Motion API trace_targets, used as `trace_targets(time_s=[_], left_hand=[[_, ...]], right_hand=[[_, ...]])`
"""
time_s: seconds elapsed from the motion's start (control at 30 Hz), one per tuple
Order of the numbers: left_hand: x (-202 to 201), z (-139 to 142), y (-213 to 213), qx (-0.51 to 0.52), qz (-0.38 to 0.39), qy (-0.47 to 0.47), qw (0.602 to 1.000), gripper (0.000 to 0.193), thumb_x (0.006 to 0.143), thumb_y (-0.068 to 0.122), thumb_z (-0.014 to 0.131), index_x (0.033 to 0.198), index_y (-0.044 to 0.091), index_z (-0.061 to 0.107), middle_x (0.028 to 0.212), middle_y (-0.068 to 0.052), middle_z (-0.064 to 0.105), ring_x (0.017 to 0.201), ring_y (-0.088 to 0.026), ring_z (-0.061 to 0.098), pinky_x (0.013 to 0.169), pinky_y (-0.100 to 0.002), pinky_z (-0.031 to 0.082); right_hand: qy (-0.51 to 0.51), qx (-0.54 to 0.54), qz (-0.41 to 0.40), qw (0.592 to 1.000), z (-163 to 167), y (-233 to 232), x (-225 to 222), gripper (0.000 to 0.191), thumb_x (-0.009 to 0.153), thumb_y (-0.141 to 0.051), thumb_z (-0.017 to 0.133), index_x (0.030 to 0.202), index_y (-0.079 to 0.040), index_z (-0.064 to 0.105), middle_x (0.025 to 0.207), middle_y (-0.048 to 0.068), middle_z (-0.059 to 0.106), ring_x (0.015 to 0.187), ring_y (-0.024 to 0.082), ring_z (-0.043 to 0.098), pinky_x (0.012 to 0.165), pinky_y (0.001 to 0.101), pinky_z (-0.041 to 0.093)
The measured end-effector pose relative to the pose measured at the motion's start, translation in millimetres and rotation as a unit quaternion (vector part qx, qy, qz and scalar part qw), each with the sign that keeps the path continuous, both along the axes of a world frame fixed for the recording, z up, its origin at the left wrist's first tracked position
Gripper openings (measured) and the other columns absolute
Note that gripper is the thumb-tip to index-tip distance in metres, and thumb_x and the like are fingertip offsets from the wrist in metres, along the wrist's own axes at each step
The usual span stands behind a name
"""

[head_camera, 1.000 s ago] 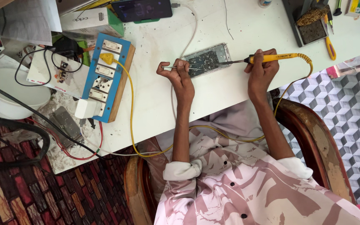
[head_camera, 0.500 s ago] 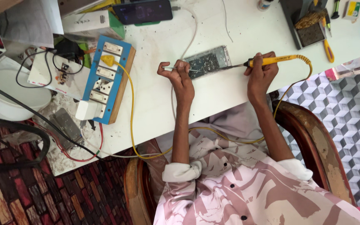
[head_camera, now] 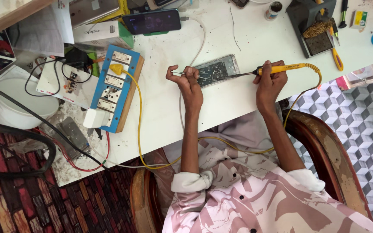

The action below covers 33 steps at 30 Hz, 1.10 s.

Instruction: The person sits at a repair workbench holding a disassembled smartphone with its exposed motherboard in one hand and a soldering iron in the other, repeatedly touching the soldering iron tip to points on the board to solder it. The person keeps the phone steady on the bench while working on the board throughout the clip.

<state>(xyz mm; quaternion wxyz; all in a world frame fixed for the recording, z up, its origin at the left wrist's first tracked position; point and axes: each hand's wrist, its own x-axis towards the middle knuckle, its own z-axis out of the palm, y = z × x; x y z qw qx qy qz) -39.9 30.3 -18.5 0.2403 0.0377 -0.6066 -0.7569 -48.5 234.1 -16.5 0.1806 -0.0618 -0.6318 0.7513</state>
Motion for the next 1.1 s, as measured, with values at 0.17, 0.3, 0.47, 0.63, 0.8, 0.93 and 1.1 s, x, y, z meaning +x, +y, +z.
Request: trace_targets(time_s=[0.17, 0.3, 0.47, 0.63, 0.8, 0.93, 1.1], left_hand=[[1.5, -0.9, 1.6, -0.047, 0.002, 0.000, 0.999, 0.022, 0.114, 0.008, 0.035, 0.127, 0.015, 0.019, 0.080, -0.004, 0.043, 0.077, -0.013, 0.038, 0.079, -0.028, 0.037], [2.7, -4.0, 1.4, -0.027, 0.001, 0.008, 1.000, 0.023, 0.114, 0.007, 0.036, 0.127, 0.014, 0.019, 0.079, -0.005, 0.043, 0.077, -0.013, 0.038, 0.078, -0.028, 0.037], [5.4, -5.6, 1.4, -0.022, 0.004, 0.008, 1.000, 0.027, 0.114, 0.007, 0.037, 0.131, 0.014, 0.018, 0.081, -0.005, 0.044, 0.077, -0.013, 0.038, 0.079, -0.028, 0.037], [6.6, -1.9, 0.9, -0.034, 0.007, 0.006, 0.999, 0.035, 0.113, 0.006, 0.037, 0.138, 0.014, 0.014, 0.080, -0.005, 0.045, 0.077, -0.013, 0.040, 0.081, -0.028, 0.040], [9.0, 1.0, 0.6, -0.050, 0.007, -0.002, 0.999, 0.037, 0.112, 0.007, 0.037, 0.140, 0.014, 0.014, 0.081, -0.004, 0.047, 0.077, -0.013, 0.041, 0.082, -0.028, 0.041], [9.7, -0.5, -0.5, -0.050, 0.006, -0.025, 0.998, 0.030, 0.114, 0.009, 0.038, 0.134, 0.013, 0.017, 0.082, -0.004, 0.047, 0.078, -0.013, 0.040, 0.082, -0.028, 0.041], [9.0, -4.3, -1.4, -0.044, -0.001, -0.020, 0.999, 0.026, 0.115, 0.012, 0.037, 0.132, 0.013, 0.017, 0.080, -0.004, 0.047, 0.077, -0.013, 0.040, 0.079, -0.028, 0.039]], right_hand=[[-0.001, 0.006, -0.010, 1.000, 1.9, -1.6, 1.4, 0.025, 0.113, -0.016, 0.056, 0.092, -0.004, 0.049, 0.073, 0.002, 0.052, 0.055, 0.009, 0.049, 0.053, 0.0236, 0.042], [0.003, -0.001, -0.017, 1.000, 1.0, -2.1, 1.3, 0.025, 0.113, -0.015, 0.056, 0.093, -0.004, 0.049, 0.074, 0.002, 0.053, 0.056, 0.009, 0.050, 0.053, 0.0238, 0.043], [-0.005, 0.005, -0.020, 1.000, -1.4, -1.1, 0.2, 0.025, 0.113, -0.014, 0.056, 0.091, -0.005, 0.048, 0.071, 0.002, 0.051, 0.053, 0.009, 0.050, 0.052, 0.0237, 0.042], [-0.002, 0.001, -0.010, 1.000, -4.3, 0.0, -0.2, 0.024, 0.113, -0.012, 0.055, 0.091, -0.005, 0.048, 0.072, 0.003, 0.052, 0.054, 0.009, 0.050, 0.052, 0.0237, 0.042], [0.002, -0.002, -0.007, 1.000, -6.6, 1.5, -0.4, 0.025, 0.113, -0.012, 0.055, 0.090, -0.005, 0.046, 0.070, 0.003, 0.049, 0.052, 0.009, 0.046, 0.050, 0.0243, 0.041], [-0.004, 0.008, -0.011, 1.000, -5.8, 0.9, 1.8, 0.026, 0.113, -0.012, 0.055, 0.090, -0.005, 0.047, 0.070, 0.002, 0.049, 0.053, 0.009, 0.048, 0.051, 0.0245, 0.042], [0.002, 0.008, -0.008, 1.000, -4.0, 0.0, 2.8, 0.025, 0.114, -0.012, 0.055, 0.092, -0.005, 0.047, 0.073, 0.003, 0.052, 0.055, 0.009, 0.050, 0.053, 0.0242, 0.042]])
